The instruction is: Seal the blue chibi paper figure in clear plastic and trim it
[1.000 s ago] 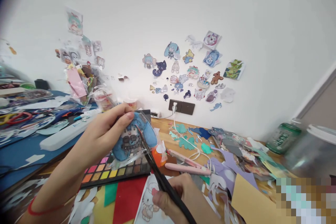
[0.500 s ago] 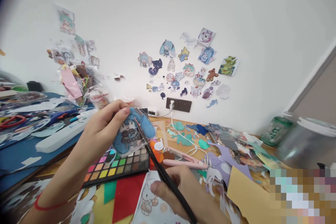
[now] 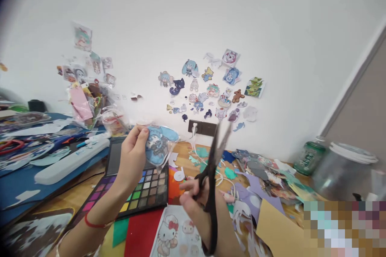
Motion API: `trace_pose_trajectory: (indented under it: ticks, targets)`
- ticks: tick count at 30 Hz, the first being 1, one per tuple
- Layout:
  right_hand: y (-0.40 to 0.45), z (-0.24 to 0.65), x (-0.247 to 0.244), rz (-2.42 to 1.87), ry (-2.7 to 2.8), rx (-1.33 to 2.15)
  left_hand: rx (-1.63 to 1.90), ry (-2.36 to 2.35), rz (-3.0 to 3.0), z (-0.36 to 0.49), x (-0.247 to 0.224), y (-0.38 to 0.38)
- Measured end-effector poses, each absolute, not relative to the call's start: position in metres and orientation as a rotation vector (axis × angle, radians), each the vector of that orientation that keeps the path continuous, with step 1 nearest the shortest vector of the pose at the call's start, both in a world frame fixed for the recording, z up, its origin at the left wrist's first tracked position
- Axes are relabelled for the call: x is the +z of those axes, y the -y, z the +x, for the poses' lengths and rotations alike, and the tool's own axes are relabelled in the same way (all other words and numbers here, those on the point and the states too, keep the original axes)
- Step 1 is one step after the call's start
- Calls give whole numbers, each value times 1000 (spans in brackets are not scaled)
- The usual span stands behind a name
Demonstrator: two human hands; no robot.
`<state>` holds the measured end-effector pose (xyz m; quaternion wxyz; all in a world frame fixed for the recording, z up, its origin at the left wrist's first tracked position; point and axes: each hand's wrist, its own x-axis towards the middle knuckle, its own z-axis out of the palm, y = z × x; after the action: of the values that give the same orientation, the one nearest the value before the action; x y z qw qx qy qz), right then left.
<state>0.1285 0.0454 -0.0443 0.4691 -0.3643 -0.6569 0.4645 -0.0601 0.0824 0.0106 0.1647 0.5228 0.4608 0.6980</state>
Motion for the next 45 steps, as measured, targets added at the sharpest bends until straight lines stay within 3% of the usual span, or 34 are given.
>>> trace_pose_trajectory:
  ticks: [8, 14, 20, 26, 31, 39, 45]
  targets:
    - [-43, 122, -33, -782, 1113, 1066, 1765, -1236, 1628, -18, -13, -66]
    - [-34, 123, -19, -948, 1131, 941, 1731, -1136, 1531, -1, -27, -58]
    - [-35, 129, -15, -851, 1175, 949, 1811, -1059, 1403, 5, -27, -55]
    - [-37, 137, -16, -828, 1312, 980, 1576, -857, 1117, 3, -16, -59]
    - [-32, 137, -15, -858, 1490, 728, 1349, -793, 762, 11, -13, -55]
    - [-49, 144, -21, -719, 1279, 800, 1410, -761, 810, 21, -22, -51]
    - [-62, 174, -13, -775, 1400, 775, 933, -519, 743, 18, -26, -57]
